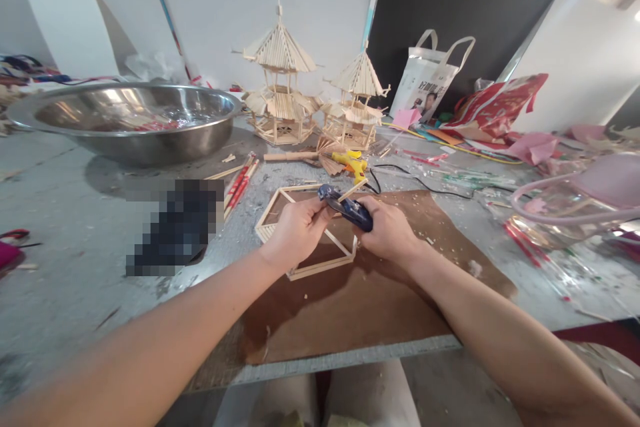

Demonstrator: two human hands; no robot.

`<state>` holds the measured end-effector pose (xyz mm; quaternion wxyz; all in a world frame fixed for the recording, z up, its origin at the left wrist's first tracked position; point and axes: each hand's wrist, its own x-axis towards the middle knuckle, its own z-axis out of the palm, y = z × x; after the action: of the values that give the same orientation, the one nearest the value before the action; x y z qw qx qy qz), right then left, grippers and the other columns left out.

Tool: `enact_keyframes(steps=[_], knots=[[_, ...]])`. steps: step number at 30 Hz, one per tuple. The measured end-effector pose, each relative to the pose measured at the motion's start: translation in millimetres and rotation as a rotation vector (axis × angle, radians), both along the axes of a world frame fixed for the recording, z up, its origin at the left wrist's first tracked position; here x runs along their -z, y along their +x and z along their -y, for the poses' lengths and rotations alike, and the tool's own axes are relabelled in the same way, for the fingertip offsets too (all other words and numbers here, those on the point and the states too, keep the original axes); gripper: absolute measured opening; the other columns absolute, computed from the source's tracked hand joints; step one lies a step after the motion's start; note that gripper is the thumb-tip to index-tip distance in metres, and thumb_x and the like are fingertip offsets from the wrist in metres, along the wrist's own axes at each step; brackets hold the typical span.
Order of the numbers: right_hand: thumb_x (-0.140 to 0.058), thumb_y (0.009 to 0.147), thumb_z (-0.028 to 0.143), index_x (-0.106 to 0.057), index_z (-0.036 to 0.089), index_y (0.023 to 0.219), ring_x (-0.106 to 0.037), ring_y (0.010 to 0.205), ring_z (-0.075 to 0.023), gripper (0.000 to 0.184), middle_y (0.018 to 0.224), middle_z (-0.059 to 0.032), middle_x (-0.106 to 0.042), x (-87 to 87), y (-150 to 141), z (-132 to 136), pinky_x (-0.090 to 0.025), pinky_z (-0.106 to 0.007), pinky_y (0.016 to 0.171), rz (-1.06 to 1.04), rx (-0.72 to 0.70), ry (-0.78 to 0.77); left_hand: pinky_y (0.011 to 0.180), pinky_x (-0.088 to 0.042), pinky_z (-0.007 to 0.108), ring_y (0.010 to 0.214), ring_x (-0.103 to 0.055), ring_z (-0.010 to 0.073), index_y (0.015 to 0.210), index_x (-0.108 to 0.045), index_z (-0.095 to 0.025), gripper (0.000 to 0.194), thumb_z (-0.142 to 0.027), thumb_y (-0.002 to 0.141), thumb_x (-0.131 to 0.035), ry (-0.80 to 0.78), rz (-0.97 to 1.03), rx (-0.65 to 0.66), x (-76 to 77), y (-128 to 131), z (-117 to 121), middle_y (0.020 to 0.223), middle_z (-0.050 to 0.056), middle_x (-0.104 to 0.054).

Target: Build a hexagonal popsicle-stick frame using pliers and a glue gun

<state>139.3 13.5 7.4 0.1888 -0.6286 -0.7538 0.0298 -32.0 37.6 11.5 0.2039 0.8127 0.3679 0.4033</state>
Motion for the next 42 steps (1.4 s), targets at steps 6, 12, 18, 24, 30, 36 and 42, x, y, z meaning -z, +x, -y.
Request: enact_keyframes(steps=[6,12,18,24,30,36,42], knots=[[-0.052,0.066,0.026,-0.051,0.02,0.104,-0.06,0.081,-0.025,0.038,0.094,-0.0083,-0.064,4.4,0,-3,-0.044,-0.033,0.068,-0.019,0.015,0.052,0.053,-0.039,0.019,0.057,-0.051,0.0108,0.069,-0.062,-0.013,0.024,-0.024,0.08,-0.043,0.01,0.0,-0.01,2.7,1,-3,0.061,0.0,-0.061],[-0.053,0.065,0.023,-0.047,0.018,0.11,-0.057,0.09,-0.0236,0.045,0.1,-0.0093,-0.061,9.1,4,-5,-0.044,-0.035,0.076,-0.094,-0.069,0.101,0.067,-0.044,0.022,0.069,-0.055,0.013,0.078,-0.067,-0.016,0.03,-0.033,0.082,-0.042,-0.103,0.028,0.146,-4.4,-2,-7,0.07,0.0,-0.064],[-0.052,0.065,0.02,-0.047,0.017,0.11,-0.056,0.091,-0.0234,0.046,0.102,-0.0099,-0.06,7.6,6,-4,-0.043,-0.036,0.078,-0.117,-0.118,0.097,0.06,-0.041,0.02,0.06,-0.049,0.0093,0.073,-0.066,-0.016,0.03,-0.039,0.079,-0.047,-0.233,0.091,0.289,-9.4,-4,-9,0.061,-0.001,-0.057],[-0.052,0.065,0.02,-0.046,0.016,0.111,-0.055,0.093,-0.0231,0.047,0.104,-0.0102,-0.059,6.4,7,-4,-0.043,-0.035,0.08,-0.124,-0.164,0.109,0.035,-0.02,0.018,0.037,-0.024,0.0034,0.061,-0.056,-0.015,0.033,-0.046,0.071,-0.055,-0.549,0.236,0.339,-5.1,-3,-8,0.043,-0.008,-0.028],[-0.05,0.065,0.019,-0.047,0.017,0.108,-0.055,0.088,-0.0218,0.042,0.1,-0.0093,-0.059,2.9,8,-2,-0.043,-0.034,0.076,-0.113,-0.218,0.137,0.032,-0.011,0.017,0.035,-0.014,0.0011,0.064,-0.057,-0.015,0.034,-0.048,0.063,-0.063,-0.916,0.364,0.446,-7.4,-4,-6,0.042,-0.01,-0.021],[-0.05,0.065,0.02,-0.049,0.016,0.105,-0.056,0.082,-0.0214,0.04,0.095,-0.0093,-0.061,1.7,8,1,-0.044,-0.032,0.071,-0.089,-0.255,0.132,0.031,-0.006,0.016,0.034,-0.01,0.0008,0.059,-0.056,-0.015,0.027,-0.039,0.064,-0.067,-1.148,0.36,0.587,-13.2,-12,-7,0.041,-0.01,-0.016],[-0.05,0.064,0.019,-0.05,0.016,0.101,-0.059,0.081,-0.0214,0.037,0.093,-0.0082,-0.063,0.2,8,3,-0.044,-0.031,0.069,-0.075,-0.253,0.117,0.03,-0.006,0.014,0.034,-0.01,0.0003,0.065,-0.059,-0.013,0.025,-0.038,0.065,-0.066,-1.223,0.378,0.611,-11.3,-13,-7,0.041,-0.011,-0.016]])
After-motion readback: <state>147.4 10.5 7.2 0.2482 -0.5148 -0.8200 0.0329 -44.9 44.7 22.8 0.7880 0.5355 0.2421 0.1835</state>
